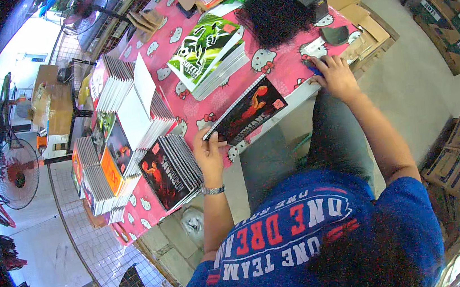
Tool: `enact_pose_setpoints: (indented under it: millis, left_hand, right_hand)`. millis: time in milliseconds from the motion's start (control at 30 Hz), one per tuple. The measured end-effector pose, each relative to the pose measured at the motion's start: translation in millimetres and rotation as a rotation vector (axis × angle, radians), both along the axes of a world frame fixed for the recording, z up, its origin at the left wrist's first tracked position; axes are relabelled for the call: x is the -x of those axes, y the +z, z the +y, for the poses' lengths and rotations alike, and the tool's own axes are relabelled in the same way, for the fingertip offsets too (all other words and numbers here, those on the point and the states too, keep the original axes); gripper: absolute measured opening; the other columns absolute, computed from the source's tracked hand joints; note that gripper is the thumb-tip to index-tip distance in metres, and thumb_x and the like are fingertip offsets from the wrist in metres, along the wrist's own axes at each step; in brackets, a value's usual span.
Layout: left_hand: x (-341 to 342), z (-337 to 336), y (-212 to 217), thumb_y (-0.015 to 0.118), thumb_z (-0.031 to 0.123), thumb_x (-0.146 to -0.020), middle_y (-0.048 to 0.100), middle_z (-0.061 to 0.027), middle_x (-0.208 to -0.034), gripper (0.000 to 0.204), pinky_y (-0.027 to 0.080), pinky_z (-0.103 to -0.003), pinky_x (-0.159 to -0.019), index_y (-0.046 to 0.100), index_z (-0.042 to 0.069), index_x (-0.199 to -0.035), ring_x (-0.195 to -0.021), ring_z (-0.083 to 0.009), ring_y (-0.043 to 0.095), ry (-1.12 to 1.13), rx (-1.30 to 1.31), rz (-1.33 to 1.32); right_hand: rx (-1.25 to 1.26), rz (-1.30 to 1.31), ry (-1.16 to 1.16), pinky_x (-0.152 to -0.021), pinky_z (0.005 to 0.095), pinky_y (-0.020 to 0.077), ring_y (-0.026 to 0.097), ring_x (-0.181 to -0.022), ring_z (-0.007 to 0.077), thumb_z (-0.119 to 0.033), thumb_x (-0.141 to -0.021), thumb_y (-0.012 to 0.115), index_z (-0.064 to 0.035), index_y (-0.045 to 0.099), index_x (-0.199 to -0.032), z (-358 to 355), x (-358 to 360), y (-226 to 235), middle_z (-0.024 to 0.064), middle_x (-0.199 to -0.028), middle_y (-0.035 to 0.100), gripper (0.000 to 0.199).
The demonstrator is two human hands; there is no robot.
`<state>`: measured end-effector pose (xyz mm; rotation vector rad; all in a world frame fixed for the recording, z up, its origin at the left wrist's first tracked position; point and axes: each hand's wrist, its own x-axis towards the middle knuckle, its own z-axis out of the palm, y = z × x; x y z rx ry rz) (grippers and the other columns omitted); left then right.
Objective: The person places a plastic spiral coil onto a notebook by hand and uses a tool to secure the binding.
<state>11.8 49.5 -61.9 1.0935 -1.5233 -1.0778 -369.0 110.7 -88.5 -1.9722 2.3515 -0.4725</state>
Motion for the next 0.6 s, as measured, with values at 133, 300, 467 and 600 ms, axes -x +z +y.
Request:
enact_pose_setpoints:
  millis: [133, 300, 467, 600]
  left_hand:
    - [-6.6, -0.9, -0.4, 0.065, 0.006, -0.090, 0.058, -0.0075, -0.099, 0.027, 0.053, -0.023, -0.056, 0.055, 0.002, -0.115, -0.071, -0.0110, 0.061, -0.012, -0.127, -0.036]
    - [1.3, 4.9, 7.8, 0.064, 0.007, -0.090, 0.058, -0.0083, -0.096, 0.020, 0.051, -0.023, -0.054, 0.057, 0.000, -0.107, -0.065, -0.0114, 0.061, 0.009, 0.102, -0.061]
    - [-10.4, -0.4, 10.6, 0.063, 0.001, -0.089, 0.061, -0.0047, -0.085, 0.017, 0.050, -0.023, -0.055, 0.060, 0.001, -0.105, -0.066, -0.0102, 0.060, -0.032, 0.072, -0.268]
    - [-4.1, 1.0, 10.8, 0.056, -0.009, -0.085, 0.062, -0.0031, -0.077, 0.023, 0.048, -0.023, -0.055, 0.061, 0.001, -0.105, -0.064, -0.0085, 0.060, -0.013, 0.171, -0.162]
  right_hand:
    - [0.340, -0.350, -0.055, -0.096, 0.0417, 0.0408, 0.052, -0.111, 0.0330, -0.021, -0.083, 0.067, -0.0053, 0.053, -0.128, 5.6, -40.9, 23.3, 0.0150, -0.115, 0.058, 0.050]
    - [0.426, -0.649, 0.428, -0.094, 0.0432, 0.0405, 0.051, -0.110, 0.0332, -0.019, -0.074, 0.076, -0.0079, 0.055, -0.126, 22.6, -145.0, 83.3, 0.0157, -0.115, 0.056, 0.057]
    - [0.272, -0.626, 0.516, -0.090, 0.0444, 0.0422, 0.051, -0.100, 0.0348, -0.025, -0.071, 0.075, -0.0105, 0.055, -0.126, 11.7, -197.6, 75.9, 0.0154, -0.109, 0.054, 0.059]
    - [0.259, -0.565, 0.510, -0.089, 0.0447, 0.0425, 0.051, -0.100, 0.0346, -0.027, -0.071, 0.073, -0.0090, 0.056, -0.124, 7.1, -204.5, 82.4, 0.0153, -0.109, 0.054, 0.059]
